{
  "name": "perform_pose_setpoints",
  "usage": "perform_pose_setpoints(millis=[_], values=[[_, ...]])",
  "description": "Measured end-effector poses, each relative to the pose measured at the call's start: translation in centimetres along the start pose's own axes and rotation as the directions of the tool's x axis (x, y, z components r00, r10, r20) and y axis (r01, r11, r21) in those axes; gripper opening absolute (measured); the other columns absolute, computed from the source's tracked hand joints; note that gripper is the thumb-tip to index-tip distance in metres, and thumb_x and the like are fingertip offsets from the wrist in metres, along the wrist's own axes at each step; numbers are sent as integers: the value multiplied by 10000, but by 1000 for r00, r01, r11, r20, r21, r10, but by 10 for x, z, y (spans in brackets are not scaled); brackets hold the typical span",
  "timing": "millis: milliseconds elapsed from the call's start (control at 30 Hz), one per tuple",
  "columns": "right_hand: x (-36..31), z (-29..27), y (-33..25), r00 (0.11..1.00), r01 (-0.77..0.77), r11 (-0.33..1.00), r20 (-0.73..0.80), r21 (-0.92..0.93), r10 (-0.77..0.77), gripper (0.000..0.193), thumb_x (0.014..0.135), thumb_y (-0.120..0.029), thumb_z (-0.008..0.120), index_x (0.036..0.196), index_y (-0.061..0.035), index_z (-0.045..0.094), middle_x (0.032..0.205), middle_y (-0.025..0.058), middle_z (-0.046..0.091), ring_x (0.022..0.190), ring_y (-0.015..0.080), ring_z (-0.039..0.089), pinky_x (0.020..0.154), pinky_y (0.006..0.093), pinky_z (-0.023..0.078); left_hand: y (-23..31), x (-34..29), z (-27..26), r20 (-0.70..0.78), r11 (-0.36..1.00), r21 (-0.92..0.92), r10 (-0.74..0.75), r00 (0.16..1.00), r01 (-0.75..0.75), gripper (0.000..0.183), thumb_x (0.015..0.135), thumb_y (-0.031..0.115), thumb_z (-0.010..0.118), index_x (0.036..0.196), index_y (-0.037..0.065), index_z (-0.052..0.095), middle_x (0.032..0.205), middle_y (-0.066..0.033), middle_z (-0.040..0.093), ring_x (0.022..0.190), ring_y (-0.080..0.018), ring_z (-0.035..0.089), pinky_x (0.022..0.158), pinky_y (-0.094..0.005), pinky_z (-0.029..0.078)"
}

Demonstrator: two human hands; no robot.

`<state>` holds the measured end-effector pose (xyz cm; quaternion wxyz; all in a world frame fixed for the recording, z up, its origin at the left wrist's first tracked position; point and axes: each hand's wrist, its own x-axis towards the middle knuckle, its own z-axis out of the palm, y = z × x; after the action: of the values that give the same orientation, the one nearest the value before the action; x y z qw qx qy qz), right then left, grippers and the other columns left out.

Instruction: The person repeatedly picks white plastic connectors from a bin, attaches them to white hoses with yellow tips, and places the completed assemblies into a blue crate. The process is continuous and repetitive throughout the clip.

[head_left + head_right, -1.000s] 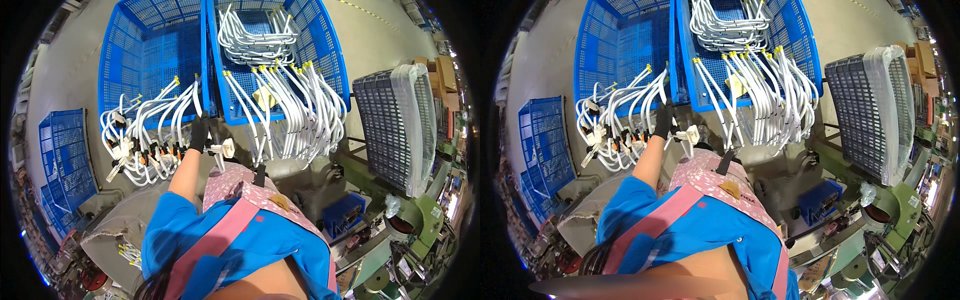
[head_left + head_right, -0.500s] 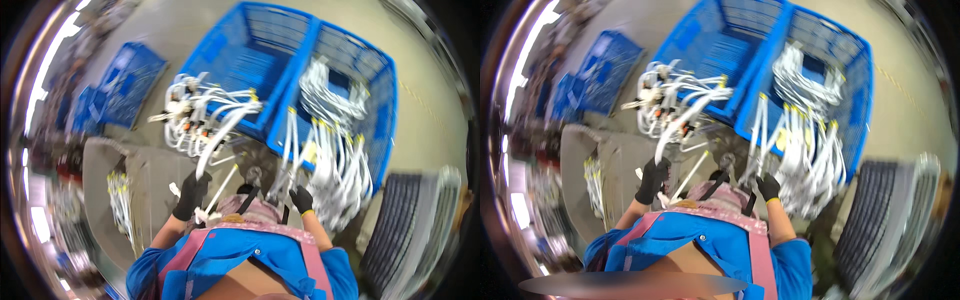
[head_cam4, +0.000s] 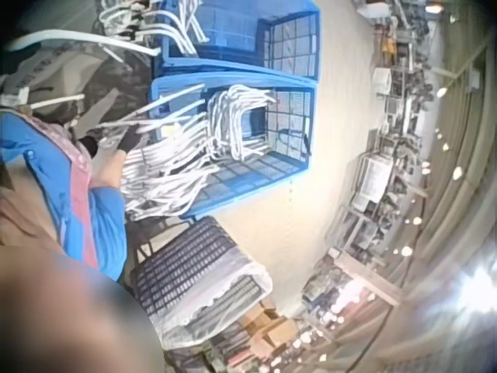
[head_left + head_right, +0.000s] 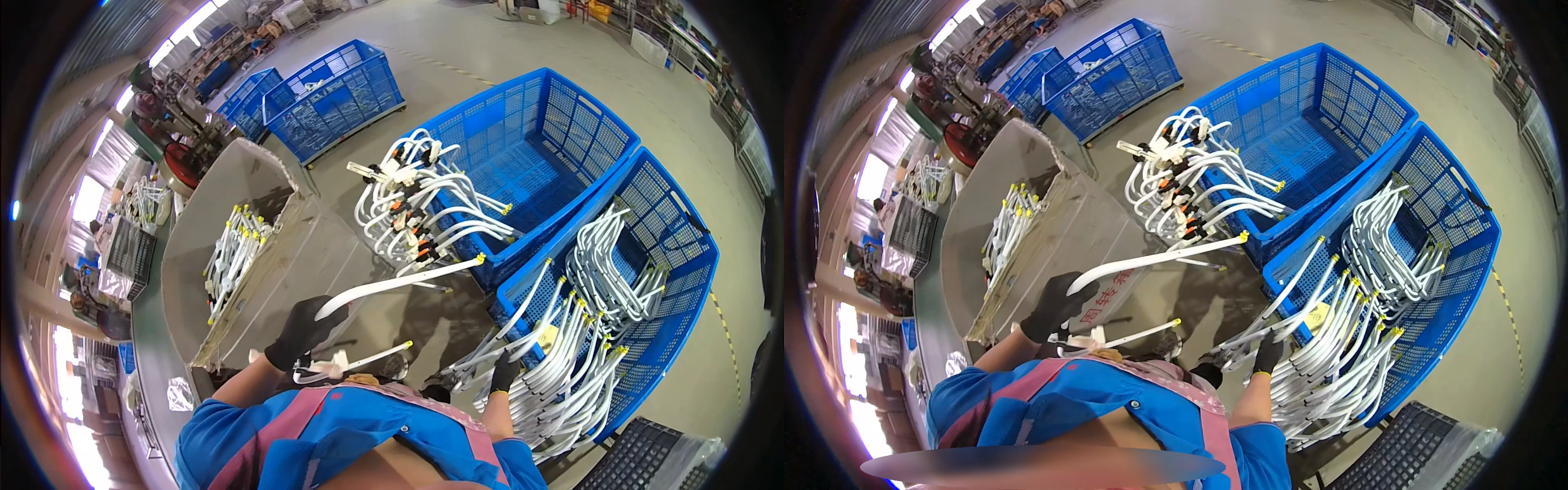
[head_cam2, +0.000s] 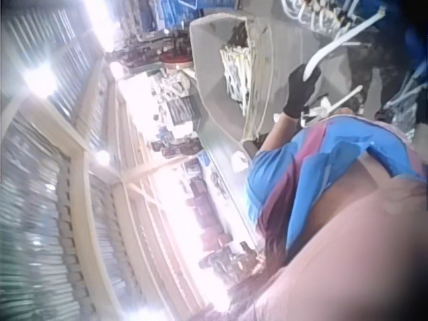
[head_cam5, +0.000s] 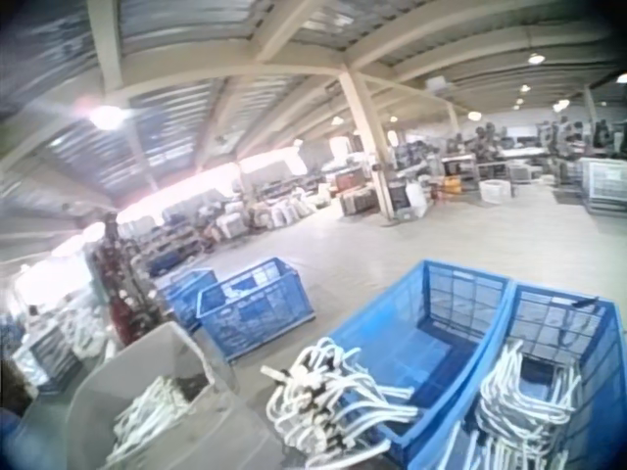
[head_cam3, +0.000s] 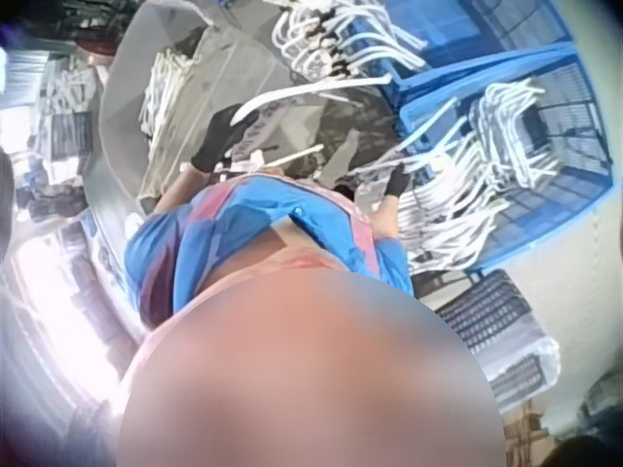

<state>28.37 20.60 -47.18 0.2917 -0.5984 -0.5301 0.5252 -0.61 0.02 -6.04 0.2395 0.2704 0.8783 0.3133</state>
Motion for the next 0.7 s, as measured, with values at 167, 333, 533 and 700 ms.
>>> perform_pose_setpoints(millis=[167, 333, 533, 700], values=[[-24, -23, -77, 996, -89, 969, -9, 229, 94, 450, 975, -433, 462, 726, -63, 521, 503, 20, 464, 407, 140, 458, 426, 295, 376, -16, 3, -16, -51, 945, 167, 293, 955, -281, 265, 834, 254, 689, 957, 20, 665, 714, -111, 636, 592, -236, 602, 574, -347, 466], [-76, -47, -166, 979, -158, 974, -103, 164, 176, 462, 953, -433, 508, 653, -83, 491, 466, 31, 423, 365, 160, 412, 386, 317, 333, -42, 21, -31, -52, 929, 139, 352, 934, -343, 194, 798, 200, 709, 907, 43, 671, 744, -153, 655, 640, -297, 627, 609, -368, 478], [-223, -41, -216, 999, -34, 958, 11, 284, 32, 286, 945, -276, 563, 786, -39, 582, 525, -12, 444, 432, 73, 407, 420, 245, 307, -79, 48, -66, 0, 878, 50, 477, 879, -476, 134, 788, 131, 673, 896, 51, 667, 735, -153, 643, 637, -237, 616, 621, -354, 475], [-378, -70, -195, 814, 186, 970, -528, -157, -242, 104, 851, -135, 654, 825, -40, 621, 606, -30, 510, 539, 62, 458, 471, 251, 357, -94, 60, -101, 15, 798, -142, 594, 804, -586, 148, 779, 95, 680, 910, 26, 675, 681, -57, 630, 613, -124, 557, 593, -288, 449]])
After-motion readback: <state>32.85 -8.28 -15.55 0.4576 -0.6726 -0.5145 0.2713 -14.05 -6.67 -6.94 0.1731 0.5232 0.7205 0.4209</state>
